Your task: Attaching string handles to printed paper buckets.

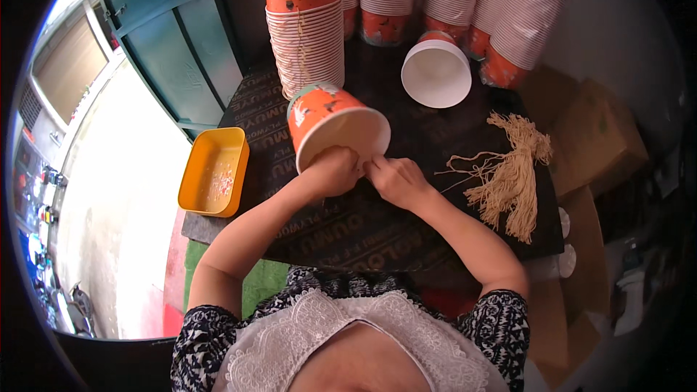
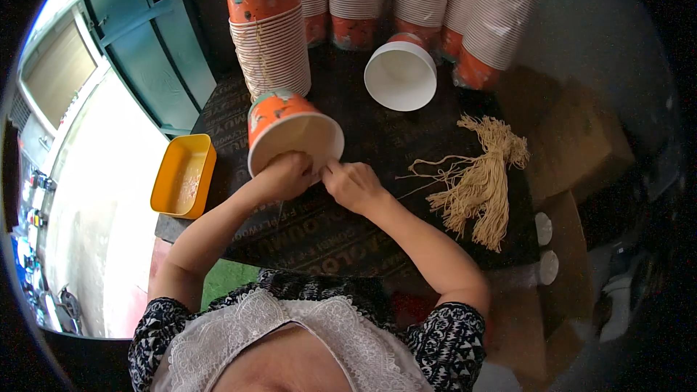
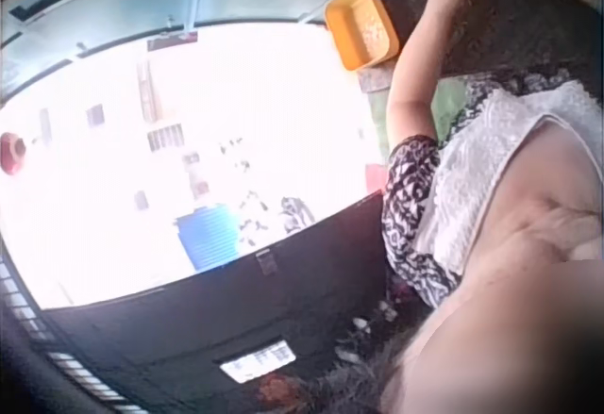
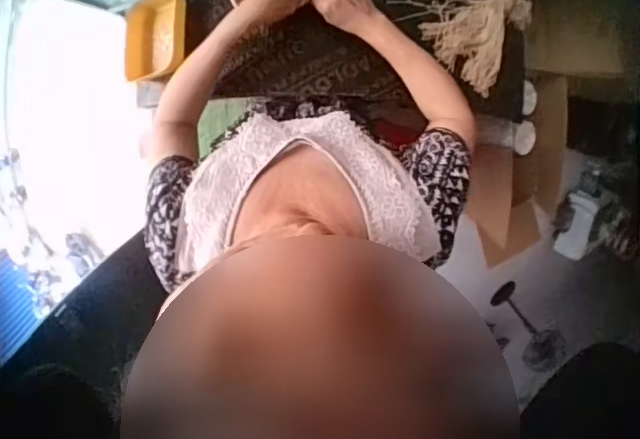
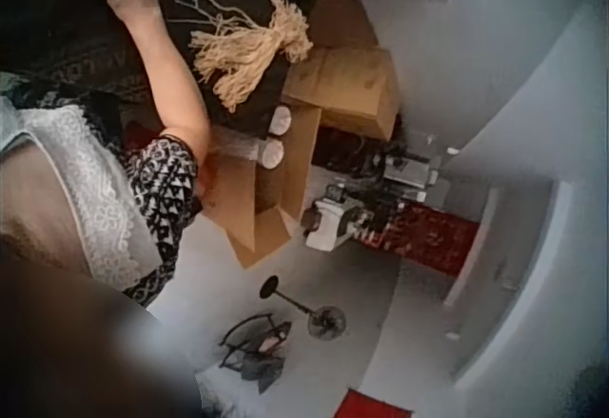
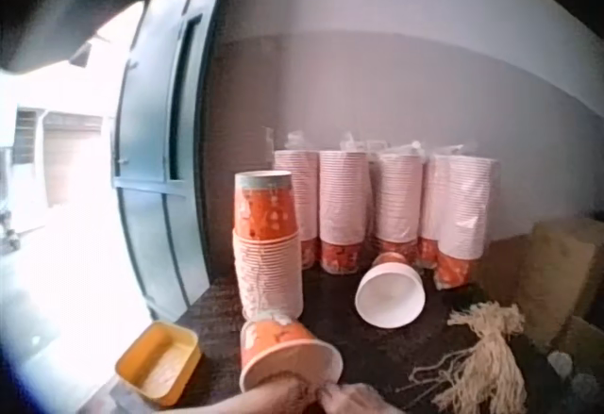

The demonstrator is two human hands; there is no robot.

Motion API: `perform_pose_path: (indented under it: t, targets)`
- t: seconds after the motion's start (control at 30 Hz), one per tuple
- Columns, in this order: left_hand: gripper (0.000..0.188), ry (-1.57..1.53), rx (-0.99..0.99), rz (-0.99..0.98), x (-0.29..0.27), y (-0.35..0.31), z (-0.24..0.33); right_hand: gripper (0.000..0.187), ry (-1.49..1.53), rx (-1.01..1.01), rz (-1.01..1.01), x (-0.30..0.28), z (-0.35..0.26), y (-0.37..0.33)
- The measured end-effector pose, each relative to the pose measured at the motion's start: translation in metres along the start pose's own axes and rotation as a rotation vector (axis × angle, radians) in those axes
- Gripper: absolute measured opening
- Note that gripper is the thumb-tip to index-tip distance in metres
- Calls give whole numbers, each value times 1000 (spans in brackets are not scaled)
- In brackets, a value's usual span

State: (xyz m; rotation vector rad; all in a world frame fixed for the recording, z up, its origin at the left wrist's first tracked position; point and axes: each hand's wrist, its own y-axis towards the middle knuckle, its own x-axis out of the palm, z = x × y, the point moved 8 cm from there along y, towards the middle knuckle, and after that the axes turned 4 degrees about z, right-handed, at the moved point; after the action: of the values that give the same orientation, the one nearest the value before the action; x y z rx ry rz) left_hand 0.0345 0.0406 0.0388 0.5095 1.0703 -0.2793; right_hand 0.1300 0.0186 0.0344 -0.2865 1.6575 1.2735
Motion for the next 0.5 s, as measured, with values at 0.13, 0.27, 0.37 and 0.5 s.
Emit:
perform_pose_path:
  t: [0.13, 0.27, 0.37, 0.5]
  targets:
    - [19, -73, -38, 85, 16, 15, -15, 5, -31, 93, -25, 22, 18, -2]
    - [19, -129, -17, 187, 23, 24, -25, 7, 31, 200, -35, 32, 32, -3]
    - [18, -226, -61, 178, 27, 28, -31, 11, 102, 246, -12, 32, 41, -6]
    - [15, -459, -91, 204, 34, 29, -43, 12, 187, 315, 38, 28, 47, -5]
